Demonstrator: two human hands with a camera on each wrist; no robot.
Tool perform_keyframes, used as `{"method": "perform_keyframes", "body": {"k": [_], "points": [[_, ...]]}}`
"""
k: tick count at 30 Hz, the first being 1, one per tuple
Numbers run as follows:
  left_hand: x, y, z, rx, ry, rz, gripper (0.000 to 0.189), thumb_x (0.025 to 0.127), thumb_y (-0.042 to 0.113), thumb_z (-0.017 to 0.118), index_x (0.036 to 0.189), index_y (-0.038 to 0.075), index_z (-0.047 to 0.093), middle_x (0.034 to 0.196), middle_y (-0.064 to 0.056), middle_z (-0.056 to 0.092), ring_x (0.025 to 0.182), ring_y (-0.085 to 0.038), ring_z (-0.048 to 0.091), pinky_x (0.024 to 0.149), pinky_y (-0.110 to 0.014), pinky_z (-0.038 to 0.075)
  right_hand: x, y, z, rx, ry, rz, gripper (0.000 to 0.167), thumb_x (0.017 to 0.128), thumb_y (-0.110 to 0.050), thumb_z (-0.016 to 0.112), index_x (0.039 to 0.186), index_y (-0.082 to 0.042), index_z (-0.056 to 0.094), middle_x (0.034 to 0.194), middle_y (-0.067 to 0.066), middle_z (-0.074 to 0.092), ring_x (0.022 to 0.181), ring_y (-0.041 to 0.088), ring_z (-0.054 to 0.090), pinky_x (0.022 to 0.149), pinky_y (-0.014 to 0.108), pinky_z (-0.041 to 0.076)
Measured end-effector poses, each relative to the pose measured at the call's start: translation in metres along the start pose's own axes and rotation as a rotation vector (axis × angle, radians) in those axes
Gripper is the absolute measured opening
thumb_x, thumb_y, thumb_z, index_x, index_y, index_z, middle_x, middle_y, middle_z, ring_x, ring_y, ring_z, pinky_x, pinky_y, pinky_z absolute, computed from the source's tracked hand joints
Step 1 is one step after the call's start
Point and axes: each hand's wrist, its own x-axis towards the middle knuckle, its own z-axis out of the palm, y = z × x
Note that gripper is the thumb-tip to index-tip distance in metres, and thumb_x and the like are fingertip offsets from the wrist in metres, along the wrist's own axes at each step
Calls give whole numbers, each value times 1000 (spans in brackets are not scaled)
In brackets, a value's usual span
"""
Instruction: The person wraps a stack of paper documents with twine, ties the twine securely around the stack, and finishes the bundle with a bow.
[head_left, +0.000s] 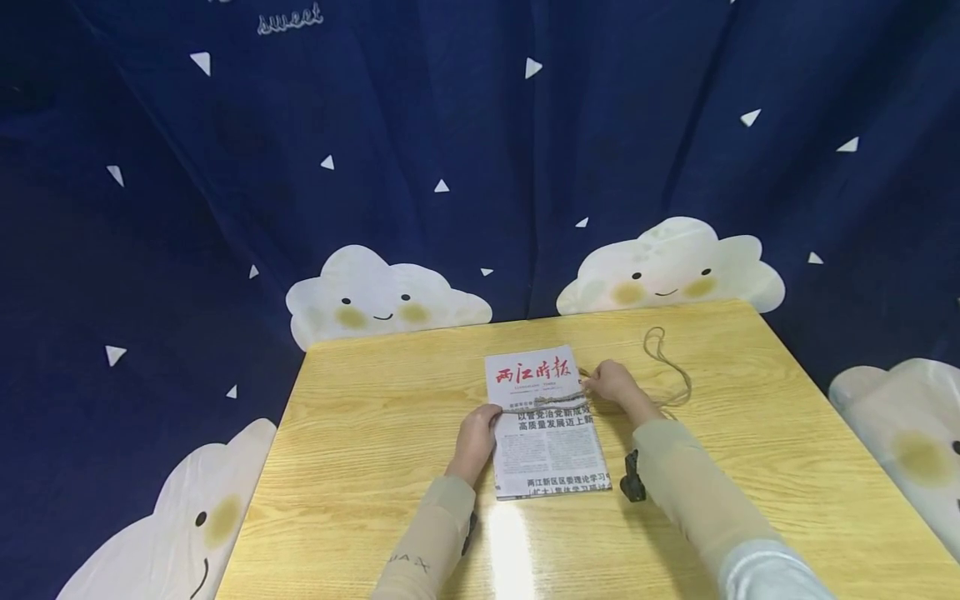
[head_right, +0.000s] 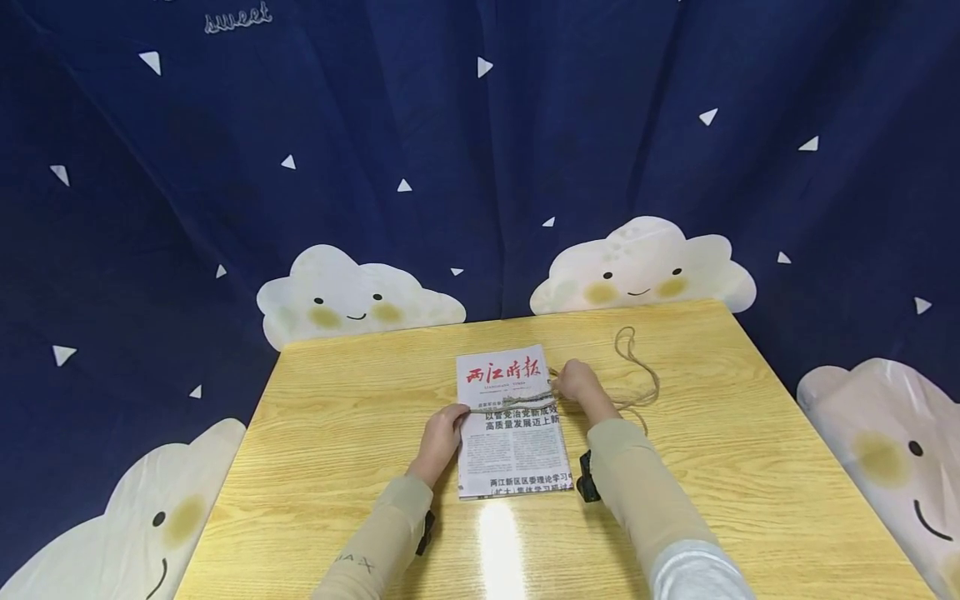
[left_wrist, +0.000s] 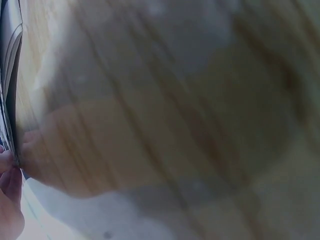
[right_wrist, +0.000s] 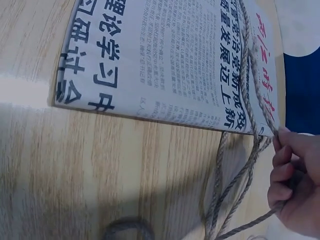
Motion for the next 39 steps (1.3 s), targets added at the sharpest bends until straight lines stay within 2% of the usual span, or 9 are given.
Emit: {"method": "perform_keyframes", "body": {"k": [4, 10, 16, 19, 24, 29, 34, 39], "points": [[-1, 1, -1, 6, -2, -1, 17, 88, 2, 56, 101, 3, 66, 106, -10, 66, 101, -25, 61, 89, -33, 48, 1, -2, 2, -93, -6, -81, 42, 87, -12, 59, 52, -14, 37, 47, -5, 31, 43, 8, 28, 43, 20, 26], [-1, 2, -1, 10, 8, 6, 17, 88, 1, 56, 100, 4, 67, 105, -10, 66, 101, -24, 61, 89, -33, 48, 3, -17, 8, -259, 82, -199, 29, 85, -11, 62, 59, -7, 50, 56, 0, 46, 52, 14, 41, 49, 26, 35], [-1, 0, 1, 7, 18, 13, 17, 87, 1, 56, 100, 4, 67, 105, -10, 66, 101, -24, 61, 89, -33, 48, 5, -30, 21, -342, 11, -276, 24, 84, -13, 64, 63, -9, 55, 60, -1, 51, 54, 12, 44, 51, 26, 39], [-2, 0, 1, 3, 25, 18, 17, 87, 0, 56, 100, 4, 67, 105, -10, 66, 101, -24, 61, 89, -33, 48, 5, -34, 27, -338, -26, -306, 19, 83, -14, 66, 66, -9, 60, 63, -1, 54, 56, 12, 44, 52, 26, 40], [-2, 0, 2, -5, 21, 12, 18, 87, 0, 56, 101, 3, 67, 106, -11, 66, 101, -25, 61, 90, -33, 48, 3, -35, 38, -281, -101, -371, 11, 85, -8, 62, 76, -5, 67, 71, 2, 62, 64, 14, 55, 61, 29, 48], [-2, 0, 2, -9, 18, 7, 17, 87, 1, 56, 101, 4, 67, 105, -11, 66, 100, -25, 61, 89, -34, 48, 0, -33, 46, -238, -124, -421, 10, 86, -5, 60, 82, -3, 69, 79, 4, 66, 75, 18, 60, 71, 35, 51], [-2, 0, 1, -6, 34, 21, 16, 86, 1, 57, 99, 3, 67, 103, -11, 66, 98, -25, 62, 88, -34, 49, -4, -30, 51, -157, -129, -398, 6, 84, -6, 62, 80, -6, 65, 73, -1, 61, 66, 12, 53, 63, 29, 47], [-1, 0, 2, -17, 34, 8, 16, 87, 1, 57, 100, 3, 67, 104, -11, 66, 99, -25, 62, 88, -34, 49, -7, -24, 55, -71, -180, -449, 8, 82, -13, 67, 75, -9, 66, 68, -6, 59, 61, 6, 48, 59, 22, 44]]}}
